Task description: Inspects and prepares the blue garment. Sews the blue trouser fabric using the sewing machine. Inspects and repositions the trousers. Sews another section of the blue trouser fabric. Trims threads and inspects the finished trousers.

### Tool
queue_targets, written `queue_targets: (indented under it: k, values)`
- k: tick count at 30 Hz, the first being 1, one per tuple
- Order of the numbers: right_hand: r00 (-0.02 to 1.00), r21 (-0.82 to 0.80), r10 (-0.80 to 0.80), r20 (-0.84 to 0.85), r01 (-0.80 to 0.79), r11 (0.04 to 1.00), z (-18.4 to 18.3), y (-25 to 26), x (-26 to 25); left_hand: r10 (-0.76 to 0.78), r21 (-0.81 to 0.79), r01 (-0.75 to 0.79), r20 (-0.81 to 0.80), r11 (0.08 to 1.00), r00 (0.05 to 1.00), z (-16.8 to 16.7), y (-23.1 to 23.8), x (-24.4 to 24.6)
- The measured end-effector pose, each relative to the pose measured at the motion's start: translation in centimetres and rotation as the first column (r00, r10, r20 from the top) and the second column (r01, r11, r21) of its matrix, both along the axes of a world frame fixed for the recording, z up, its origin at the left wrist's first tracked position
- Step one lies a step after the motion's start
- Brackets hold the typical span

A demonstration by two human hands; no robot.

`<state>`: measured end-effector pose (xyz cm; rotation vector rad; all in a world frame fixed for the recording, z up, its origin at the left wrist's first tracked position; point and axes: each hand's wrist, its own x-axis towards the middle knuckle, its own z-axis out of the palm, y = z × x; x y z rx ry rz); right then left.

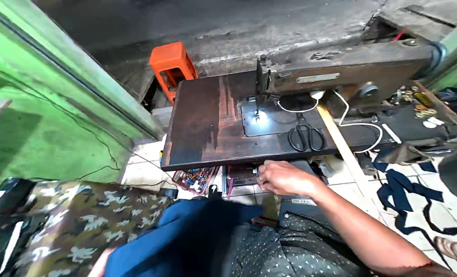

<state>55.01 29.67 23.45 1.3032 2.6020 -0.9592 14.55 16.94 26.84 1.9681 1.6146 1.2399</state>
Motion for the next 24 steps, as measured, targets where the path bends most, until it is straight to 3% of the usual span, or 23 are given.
queue_targets:
  k: [1, 2, 5, 7, 8, 10, 14, 16, 17, 19, 21, 22, 24]
  values:
    - [0.986, 0.045, 0.004, -0.168, 0.004, 0.999, -0.4, 0.0, 0.8, -0.057, 0.018, 0.056, 0.098, 0.998, 0.994, 0.9, 0.1, 0.6]
    - [0.942, 0.089, 0.041, -0.333, -0.012, 0.996, -0.6, -0.1, 0.6, -0.129, 0.014, 0.128, 0.095, 0.992, 0.987, 1.8, 0.4, 1.6]
    - [0.714, 0.108, 0.16, -0.682, -0.118, 0.987, 0.2, -1.1, -4.2, -0.203, -0.018, 0.206, -0.271, 0.978, 0.941, 4.3, 1.8, 7.0]
    - [0.528, 0.184, 0.259, -0.809, -0.191, 0.964, -0.2, -1.4, -7.4, -0.147, 0.013, 0.175, -0.488, 0.984, 0.86, 5.7, 2.5, 9.9]
    - [0.482, 0.215, 0.294, -0.825, -0.213, 0.953, -0.3, -1.2, -8.0, -0.1, 0.043, 0.147, -0.541, 0.988, 0.835, 6.5, 2.7, 10.4]
    - [0.535, 0.209, 0.308, -0.787, -0.238, 0.948, 0.0, -0.6, -7.3, -0.03, 0.097, 0.099, -0.546, 0.99, 0.837, 8.2, 2.8, 9.5]
    - [0.796, 0.022, 0.223, -0.562, -0.255, 0.967, -1.6, 0.8, -2.6, 0.049, 0.236, 0.046, -0.382, 0.971, 0.923, 10.0, 2.1, 6.1]
    - [0.82, -0.057, 0.171, -0.547, -0.239, 0.969, -2.5, 0.5, 0.0, 0.075, 0.267, 0.015, -0.324, 0.964, 0.943, 10.5, 1.9, 5.5]
    - [0.779, -0.044, 0.148, -0.609, -0.22, 0.974, -2.4, 0.0, 1.7, 0.094, 0.284, -0.003, -0.307, 0.959, 0.947, 10.3, 2.0, 5.0]
    - [0.603, -0.019, 0.075, -0.795, -0.148, 0.989, -0.8, -1.0, 5.8, 0.144, 0.286, -0.047, -0.328, 0.957, 0.934, 8.4, 2.9, 3.7]
    - [0.438, -0.045, 0.023, -0.899, -0.144, 0.989, 1.1, -1.6, 9.7, 0.116, 0.177, -0.046, -0.41, 0.983, 0.905, 5.1, 3.9, 3.5]
    - [0.406, -0.067, 0.004, -0.914, -0.16, 0.985, 1.9, -1.7, 11.1, 0.075, 0.091, -0.039, -0.436, 0.995, 0.897, 2.9, 4.6, 4.3]
    - [0.432, -0.118, -0.024, -0.901, -0.193, 0.974, 2.7, -1.7, 12.4, -0.044, -0.173, -0.032, -0.42, 0.984, 0.906, -3.1, 5.8, 5.5]
